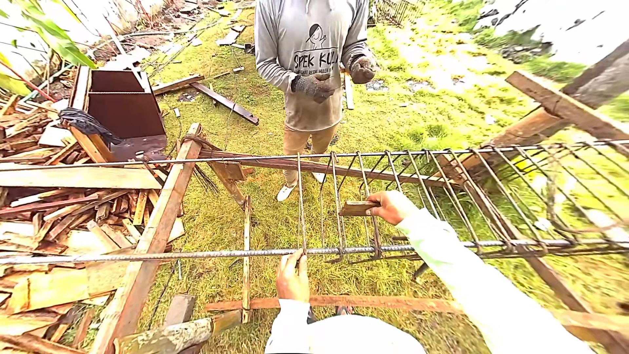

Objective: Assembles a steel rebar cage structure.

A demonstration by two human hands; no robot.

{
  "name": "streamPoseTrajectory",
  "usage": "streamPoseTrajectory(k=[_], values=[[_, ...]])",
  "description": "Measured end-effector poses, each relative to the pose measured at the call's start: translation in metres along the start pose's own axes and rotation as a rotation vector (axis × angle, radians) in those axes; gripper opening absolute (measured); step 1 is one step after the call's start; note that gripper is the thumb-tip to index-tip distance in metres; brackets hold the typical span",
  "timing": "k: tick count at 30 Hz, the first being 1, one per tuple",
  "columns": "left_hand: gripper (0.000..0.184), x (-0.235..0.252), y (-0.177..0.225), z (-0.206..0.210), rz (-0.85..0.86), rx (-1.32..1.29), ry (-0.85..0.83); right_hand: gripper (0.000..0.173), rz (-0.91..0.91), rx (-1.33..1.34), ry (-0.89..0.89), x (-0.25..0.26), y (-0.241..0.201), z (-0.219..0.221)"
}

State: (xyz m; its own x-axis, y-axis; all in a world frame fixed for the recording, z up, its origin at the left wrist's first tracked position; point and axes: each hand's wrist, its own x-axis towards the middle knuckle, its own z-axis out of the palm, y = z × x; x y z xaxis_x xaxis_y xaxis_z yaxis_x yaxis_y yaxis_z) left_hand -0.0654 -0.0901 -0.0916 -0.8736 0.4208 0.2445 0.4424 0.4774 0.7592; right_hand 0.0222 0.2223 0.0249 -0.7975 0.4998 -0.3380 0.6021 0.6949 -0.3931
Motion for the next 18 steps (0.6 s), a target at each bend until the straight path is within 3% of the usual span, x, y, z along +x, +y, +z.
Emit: streamPoseTrajectory(k=[6,10,12,16,18], values=[[0.021,0.000,0.000,0.000,0.014,-0.004,0.006,0.015,0.056,-0.208,-0.082,-0.003,-0.018,-0.006],[0.021,-0.001,0.002,-0.001,-0.009,-0.009,-0.004,0.015,0.041,-0.249,-0.033,0.001,-0.011,0.006],[0.021,-0.001,0.003,-0.002,-0.011,-0.008,-0.010,0.015,0.026,-0.190,-0.048,0.000,-0.010,0.000],[0.021,0.001,0.004,-0.004,0.017,-0.012,0.000,0.013,-0.065,0.151,0.177,-0.015,0.010,-0.028],[0.020,0.000,0.007,-0.005,-0.009,-0.010,-0.006,0.012,-0.041,0.118,0.220,-0.025,0.026,-0.050]])
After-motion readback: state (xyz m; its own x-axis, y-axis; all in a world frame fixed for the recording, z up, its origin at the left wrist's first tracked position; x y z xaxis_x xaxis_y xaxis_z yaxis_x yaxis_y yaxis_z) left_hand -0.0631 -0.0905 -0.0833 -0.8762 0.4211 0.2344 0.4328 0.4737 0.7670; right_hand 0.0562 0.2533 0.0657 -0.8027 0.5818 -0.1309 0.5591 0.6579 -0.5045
